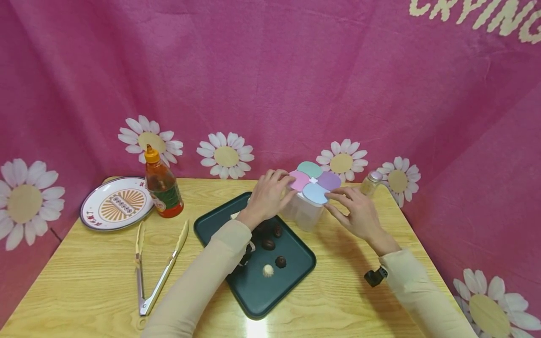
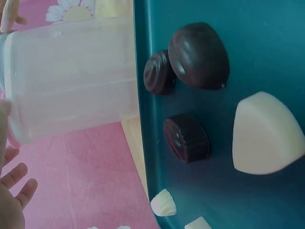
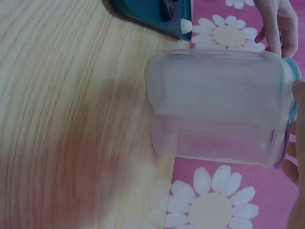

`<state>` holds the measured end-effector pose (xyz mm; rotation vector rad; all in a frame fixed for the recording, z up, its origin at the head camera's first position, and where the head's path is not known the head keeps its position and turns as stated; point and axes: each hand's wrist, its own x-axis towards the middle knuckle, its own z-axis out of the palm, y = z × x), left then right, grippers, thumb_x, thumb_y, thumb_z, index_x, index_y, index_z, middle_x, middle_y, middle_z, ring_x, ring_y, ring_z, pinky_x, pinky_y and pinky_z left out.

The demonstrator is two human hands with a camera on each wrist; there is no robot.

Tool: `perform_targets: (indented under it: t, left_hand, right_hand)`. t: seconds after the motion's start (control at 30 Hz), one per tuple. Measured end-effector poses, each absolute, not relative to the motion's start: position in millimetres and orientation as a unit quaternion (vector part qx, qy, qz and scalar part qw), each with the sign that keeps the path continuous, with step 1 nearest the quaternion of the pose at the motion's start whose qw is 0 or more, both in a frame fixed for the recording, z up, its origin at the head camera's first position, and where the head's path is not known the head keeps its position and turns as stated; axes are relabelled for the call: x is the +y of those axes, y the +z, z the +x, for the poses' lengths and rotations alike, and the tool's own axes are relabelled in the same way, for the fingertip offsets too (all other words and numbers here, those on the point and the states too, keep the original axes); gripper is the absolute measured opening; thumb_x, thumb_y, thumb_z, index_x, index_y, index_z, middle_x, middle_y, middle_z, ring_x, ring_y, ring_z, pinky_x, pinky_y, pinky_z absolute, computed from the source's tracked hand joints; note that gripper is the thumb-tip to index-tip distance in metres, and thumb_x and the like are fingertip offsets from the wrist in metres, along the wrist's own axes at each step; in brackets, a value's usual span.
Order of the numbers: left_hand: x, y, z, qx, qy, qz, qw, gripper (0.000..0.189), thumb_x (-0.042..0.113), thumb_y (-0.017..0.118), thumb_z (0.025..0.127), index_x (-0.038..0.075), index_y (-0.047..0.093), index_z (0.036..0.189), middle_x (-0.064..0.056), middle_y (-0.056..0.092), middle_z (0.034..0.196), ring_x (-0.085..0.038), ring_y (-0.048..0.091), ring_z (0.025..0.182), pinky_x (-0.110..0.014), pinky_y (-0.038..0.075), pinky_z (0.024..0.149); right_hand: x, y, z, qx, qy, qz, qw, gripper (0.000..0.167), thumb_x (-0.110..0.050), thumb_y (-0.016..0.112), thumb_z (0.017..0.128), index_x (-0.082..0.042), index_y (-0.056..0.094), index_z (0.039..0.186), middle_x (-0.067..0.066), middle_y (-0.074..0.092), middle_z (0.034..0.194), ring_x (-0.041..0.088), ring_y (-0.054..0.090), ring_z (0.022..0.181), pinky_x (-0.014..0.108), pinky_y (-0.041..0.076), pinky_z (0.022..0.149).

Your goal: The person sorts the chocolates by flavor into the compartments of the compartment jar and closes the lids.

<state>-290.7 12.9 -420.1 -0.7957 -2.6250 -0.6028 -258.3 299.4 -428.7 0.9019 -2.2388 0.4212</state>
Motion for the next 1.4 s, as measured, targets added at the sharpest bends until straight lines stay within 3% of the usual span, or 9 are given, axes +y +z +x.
perform_targets:
  t: [0.23,0.47,0.67,0.93,1.4]
  left_hand:
    - [12.2,-421.2,-289.9,-0.912,-0.196,-0.301,0.198,0.048,0.046,0.07,0.099,0.02,0.066,0.139,-0.006,0.063,0.141,-0.026,0.055,0.134,-0.048,0.045,0.117]
    - [22.9,-422.6,-281.1,-0.876,-0.182,-0.382,0.232,0.045,0.043,0.075,0.096,0.016,0.069,0.132,-0.005,0.066,0.132,-0.023,0.058,0.129,-0.042,0.046,0.119]
    - [29.4,-429.3,-278.6,-0.869,-0.172,-0.391,0.249,0.041,0.042,0.076,0.096,0.017,0.071,0.127,-0.004,0.067,0.131,-0.021,0.057,0.128,-0.039,0.047,0.118]
    - [33.4,-431.2,-282.1,-0.856,-0.183,-0.396,0.277,0.034,0.039,0.074,0.098,0.018,0.072,0.126,-0.001,0.071,0.128,-0.021,0.059,0.125,-0.038,0.05,0.114]
    - [34.7,-432.0,-284.5,-0.858,-0.184,-0.391,0.277,0.031,0.036,0.075,0.098,0.022,0.075,0.126,0.0,0.071,0.13,-0.021,0.06,0.125,-0.039,0.05,0.113]
  right_hand:
    - [298.3,-416.2,-266.2,-0.85,0.182,0.376,0.32,0.04,-0.024,0.09,0.08,-0.009,0.079,0.116,0.011,0.075,0.109,0.029,0.07,0.099,0.046,0.056,0.077]
    - [301.5,-412.4,-278.5,-0.842,0.19,0.407,0.3,0.058,-0.053,0.086,0.084,-0.008,0.078,0.12,0.01,0.077,0.118,0.03,0.073,0.106,0.045,0.058,0.087]
    - [300.0,-417.2,-284.8,-0.837,0.211,0.414,0.289,0.056,-0.032,0.098,0.072,-0.009,0.078,0.119,0.009,0.078,0.118,0.029,0.075,0.108,0.034,0.055,0.095]
    - [299.6,-419.5,-286.5,-0.831,0.209,0.415,0.305,0.048,-0.052,0.079,0.09,-0.009,0.081,0.111,0.009,0.08,0.112,0.028,0.074,0.102,0.038,0.055,0.084]
    - [296.2,-419.0,-286.7,-0.831,0.209,0.404,0.319,0.056,-0.064,0.063,0.095,-0.012,0.081,0.109,0.006,0.08,0.108,0.021,0.071,0.089,0.026,0.045,0.061]
